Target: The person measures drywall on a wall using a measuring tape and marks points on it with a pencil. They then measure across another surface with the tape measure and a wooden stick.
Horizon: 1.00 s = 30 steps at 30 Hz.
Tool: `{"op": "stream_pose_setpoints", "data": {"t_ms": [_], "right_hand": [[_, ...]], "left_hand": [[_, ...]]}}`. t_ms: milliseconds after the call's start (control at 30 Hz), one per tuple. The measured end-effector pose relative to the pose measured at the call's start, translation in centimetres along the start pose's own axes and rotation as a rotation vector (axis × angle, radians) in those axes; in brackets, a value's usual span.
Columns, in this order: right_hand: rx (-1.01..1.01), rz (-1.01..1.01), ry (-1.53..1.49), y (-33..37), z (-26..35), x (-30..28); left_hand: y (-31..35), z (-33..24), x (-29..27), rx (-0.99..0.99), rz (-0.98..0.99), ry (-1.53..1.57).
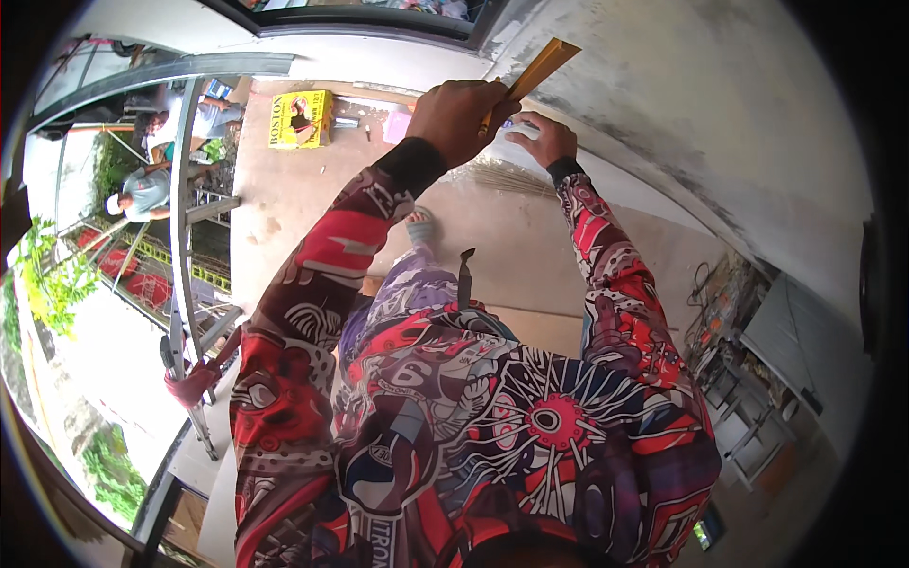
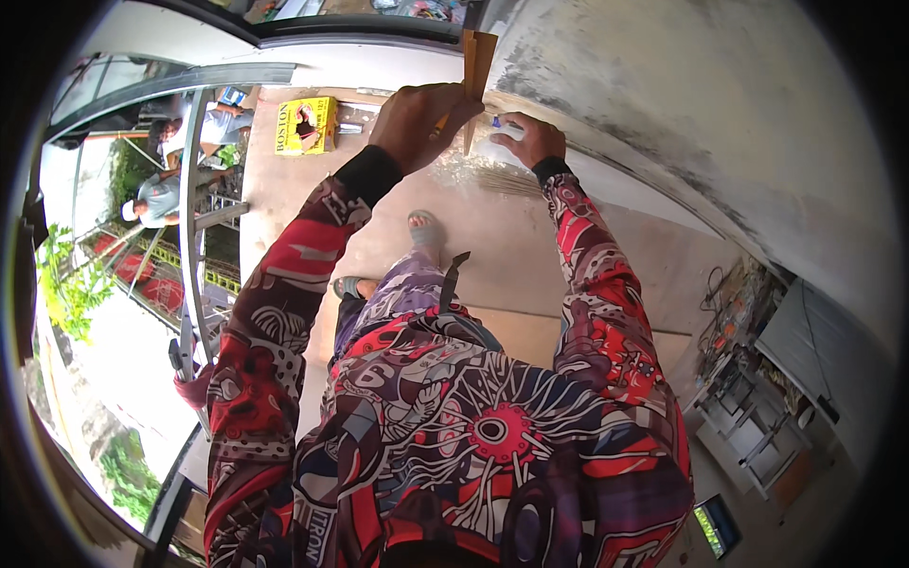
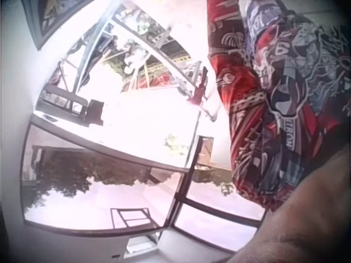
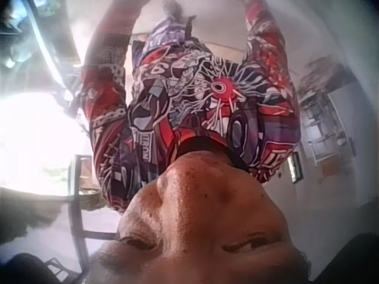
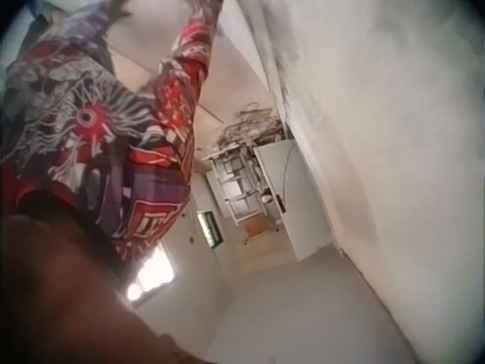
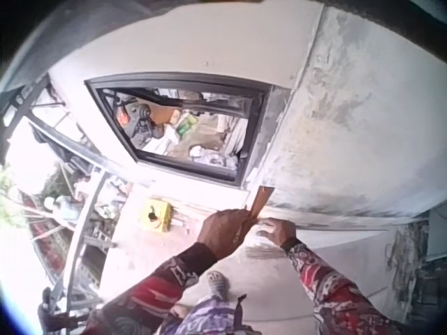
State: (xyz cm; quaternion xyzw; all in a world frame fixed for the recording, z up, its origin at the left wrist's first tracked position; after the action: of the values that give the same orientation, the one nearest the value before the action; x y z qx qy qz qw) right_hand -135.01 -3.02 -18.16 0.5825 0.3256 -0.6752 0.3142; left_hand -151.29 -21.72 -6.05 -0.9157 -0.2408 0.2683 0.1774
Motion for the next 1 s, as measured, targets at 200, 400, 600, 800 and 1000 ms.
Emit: {"op": "stream_pose_setpoints", "data": {"t_ms": [200, 400, 600, 800, 1000], "right_hand": [[-0.016, 0.001, 0.069, 0.0, 0.0, 0.8], [0.035, 0.042, 0.105, 0.0, 1.1, 1.3], [0.051, -0.007, 0.09, -0.1, 1.3, 1.3], [0.031, 0.063, 0.157, -0.2, 1.3, 1.9], [0.04, 0.019, 0.149, -0.6, 0.5, 2.8]], "left_hand": [[-2.5, 1.6, 3.7, 0.027, 0.114, -0.058], [-3.8, 1.9, 4.2, -0.041, 0.178, -0.065], [-3.5, 2.1, 5.1, -0.001, 0.199, -0.019], [-2.9, 2.4, 5.0, 0.059, 0.18, -0.039], [-3.0, 2.7, 5.3, 0.069, 0.179, 0.002]]}}
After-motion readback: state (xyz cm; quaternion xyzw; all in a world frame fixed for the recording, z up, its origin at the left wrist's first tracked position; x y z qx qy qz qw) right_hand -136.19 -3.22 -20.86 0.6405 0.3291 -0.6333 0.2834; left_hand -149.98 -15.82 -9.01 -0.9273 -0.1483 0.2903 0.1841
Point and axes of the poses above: each hand's wrist, its own y-axis away from the middle knuckle, its own x-axis out of the palm, z = x × y, the point moved 1 cm from there along -y, towards the middle knuckle, and after that the axes turned 11 degrees about y, right-handed, at the moved point
